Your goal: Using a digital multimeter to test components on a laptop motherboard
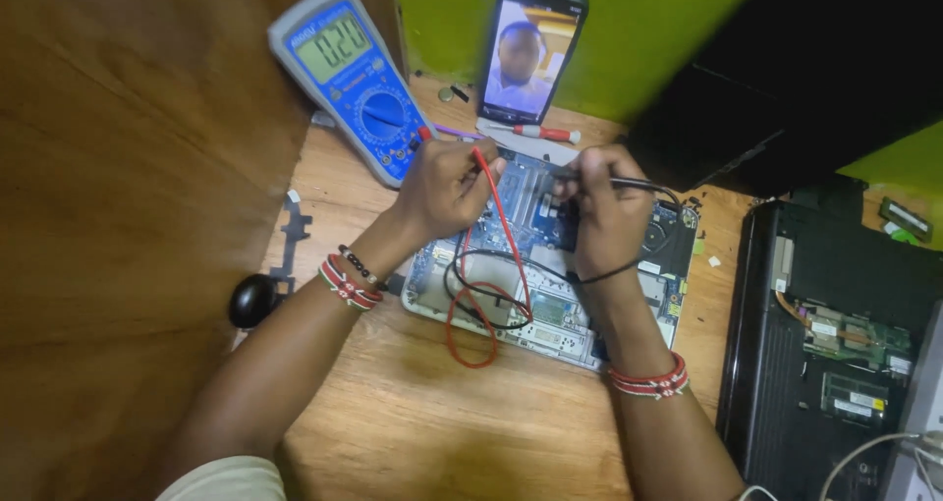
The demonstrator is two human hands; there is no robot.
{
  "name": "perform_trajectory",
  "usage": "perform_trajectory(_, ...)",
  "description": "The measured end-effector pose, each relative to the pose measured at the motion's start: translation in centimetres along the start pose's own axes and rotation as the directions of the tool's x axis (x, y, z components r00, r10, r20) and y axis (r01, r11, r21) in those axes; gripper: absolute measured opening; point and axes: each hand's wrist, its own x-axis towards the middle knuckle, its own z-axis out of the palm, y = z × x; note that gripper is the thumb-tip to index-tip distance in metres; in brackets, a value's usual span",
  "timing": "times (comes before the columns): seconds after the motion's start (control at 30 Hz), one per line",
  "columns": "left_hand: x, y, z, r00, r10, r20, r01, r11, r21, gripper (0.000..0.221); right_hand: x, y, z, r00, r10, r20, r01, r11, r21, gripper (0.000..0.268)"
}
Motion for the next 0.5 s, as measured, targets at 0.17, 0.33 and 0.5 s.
perform_trajectory(0.17, -0.1, -0.1, -0.2, 0.999, 0.033, 0.003, -0.033, 0.999, 0.041, 0.030, 0.2, -3.3, 0.7, 0.998, -0.032, -0.047, 0.036, 0.996, 0.085, 0.026)
perform_trajectory(0.33, 0.2, 0.5, -0.3, 0.998, 0.061, 0.030, -0.063, 0.996, 0.065, 0.031, -2.8, -12.7, 2.4, 0.966, -0.227, 0.123, 0.211, 0.969, 0.128, 0.027)
perform_trajectory(0.5, -0.1, 0.7, 0.0, 0.997, 0.048, 0.055, -0.051, 0.997, 0.054, 0.036, -5.2, -17.0, -3.9, 0.802, -0.383, 0.459, 0.171, 0.883, 0.438, 0.012)
